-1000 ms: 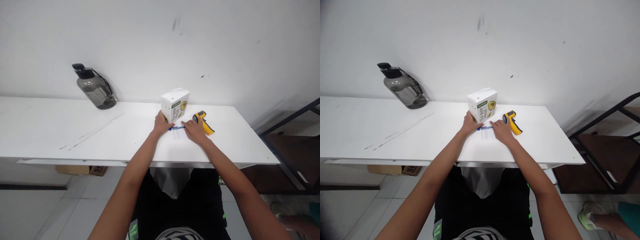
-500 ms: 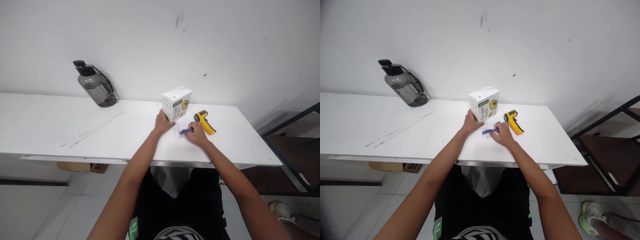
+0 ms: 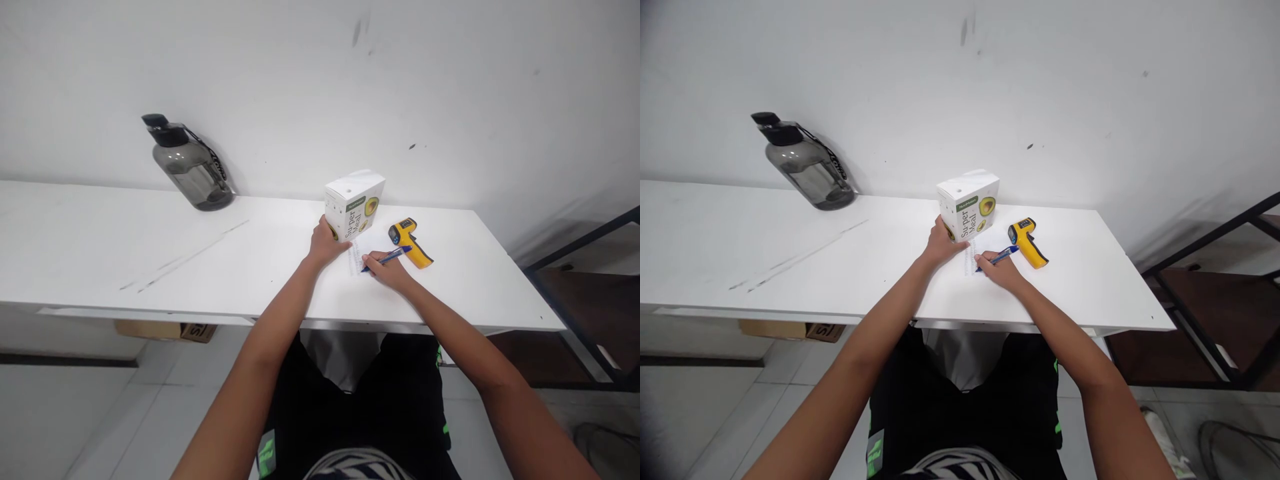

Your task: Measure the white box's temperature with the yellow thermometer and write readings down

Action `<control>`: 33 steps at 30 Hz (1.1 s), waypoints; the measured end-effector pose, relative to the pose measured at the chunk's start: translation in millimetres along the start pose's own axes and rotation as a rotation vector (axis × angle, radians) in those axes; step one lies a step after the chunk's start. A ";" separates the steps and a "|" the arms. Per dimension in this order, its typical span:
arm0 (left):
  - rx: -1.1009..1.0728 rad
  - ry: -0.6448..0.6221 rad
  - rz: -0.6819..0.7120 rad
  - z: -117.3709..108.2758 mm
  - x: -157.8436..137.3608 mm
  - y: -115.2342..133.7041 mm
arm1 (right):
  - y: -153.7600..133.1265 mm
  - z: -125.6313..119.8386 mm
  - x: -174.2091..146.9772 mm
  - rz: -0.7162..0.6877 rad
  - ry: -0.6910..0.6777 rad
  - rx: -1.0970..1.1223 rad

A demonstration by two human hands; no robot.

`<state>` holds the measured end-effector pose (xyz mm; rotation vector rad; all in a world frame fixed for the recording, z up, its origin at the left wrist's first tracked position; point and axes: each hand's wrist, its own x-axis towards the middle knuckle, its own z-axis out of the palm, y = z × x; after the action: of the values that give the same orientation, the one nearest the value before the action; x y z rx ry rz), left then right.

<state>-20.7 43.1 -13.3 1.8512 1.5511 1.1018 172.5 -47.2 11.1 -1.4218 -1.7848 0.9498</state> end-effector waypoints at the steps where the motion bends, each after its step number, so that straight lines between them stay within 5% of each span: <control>1: -0.005 -0.003 -0.002 -0.2 -0.1 0.2 | -1.7 -0.2 -0.4 0.011 0.014 0.006; 33: 0.010 -0.013 -0.003 0.0 -1.5 2.9 | 1.0 1.4 2.2 0.000 0.059 -0.036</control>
<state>-19.0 41.0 -11.5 1.8582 1.5539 1.0802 171.4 -45.1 9.6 -1.4572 -1.7664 0.8705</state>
